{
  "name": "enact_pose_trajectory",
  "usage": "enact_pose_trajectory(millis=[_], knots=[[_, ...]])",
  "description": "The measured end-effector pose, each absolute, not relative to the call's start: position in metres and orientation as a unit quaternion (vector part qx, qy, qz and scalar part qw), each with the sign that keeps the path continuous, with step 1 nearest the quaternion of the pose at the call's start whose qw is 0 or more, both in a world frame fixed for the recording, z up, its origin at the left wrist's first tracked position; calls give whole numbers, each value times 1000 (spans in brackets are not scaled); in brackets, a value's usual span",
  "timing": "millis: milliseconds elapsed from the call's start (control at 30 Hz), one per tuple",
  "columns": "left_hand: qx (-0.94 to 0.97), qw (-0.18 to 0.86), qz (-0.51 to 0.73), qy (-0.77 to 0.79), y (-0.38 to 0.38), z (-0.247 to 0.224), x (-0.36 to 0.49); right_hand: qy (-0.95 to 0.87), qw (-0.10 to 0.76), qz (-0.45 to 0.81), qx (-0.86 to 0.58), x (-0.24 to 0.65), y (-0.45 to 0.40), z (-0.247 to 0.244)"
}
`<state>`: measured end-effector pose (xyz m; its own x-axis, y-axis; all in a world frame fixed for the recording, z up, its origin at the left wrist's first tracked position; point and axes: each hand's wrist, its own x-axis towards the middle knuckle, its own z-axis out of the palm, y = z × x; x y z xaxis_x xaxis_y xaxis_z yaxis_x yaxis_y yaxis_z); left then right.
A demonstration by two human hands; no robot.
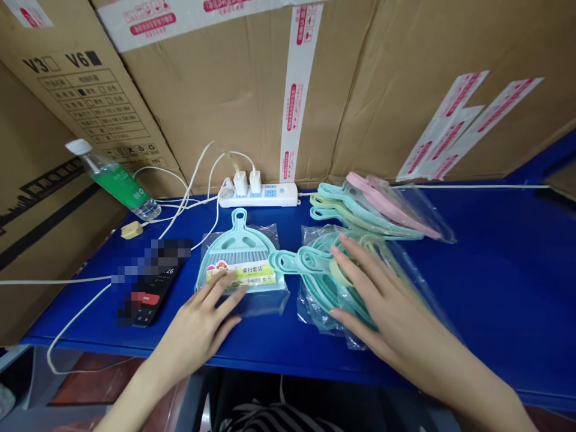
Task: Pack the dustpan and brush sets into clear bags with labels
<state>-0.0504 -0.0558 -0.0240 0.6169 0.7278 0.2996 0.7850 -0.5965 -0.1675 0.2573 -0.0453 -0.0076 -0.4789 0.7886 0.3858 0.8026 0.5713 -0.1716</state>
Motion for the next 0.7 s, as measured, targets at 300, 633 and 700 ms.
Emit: enact_pose_trajectory(millis=[300, 633, 700], knots=[[-844, 176, -20, -506, -24, -22, -25, -856, 215, 9, -470, 252, -45, -2], [-811, 164, -18, -561, 12, -10, 1, -739, 322, 9, -591, 345, -44, -15], [-824, 169, -47, -538, 9, -10, 2, -712, 336, -16, -617, 352, -41, -31]])
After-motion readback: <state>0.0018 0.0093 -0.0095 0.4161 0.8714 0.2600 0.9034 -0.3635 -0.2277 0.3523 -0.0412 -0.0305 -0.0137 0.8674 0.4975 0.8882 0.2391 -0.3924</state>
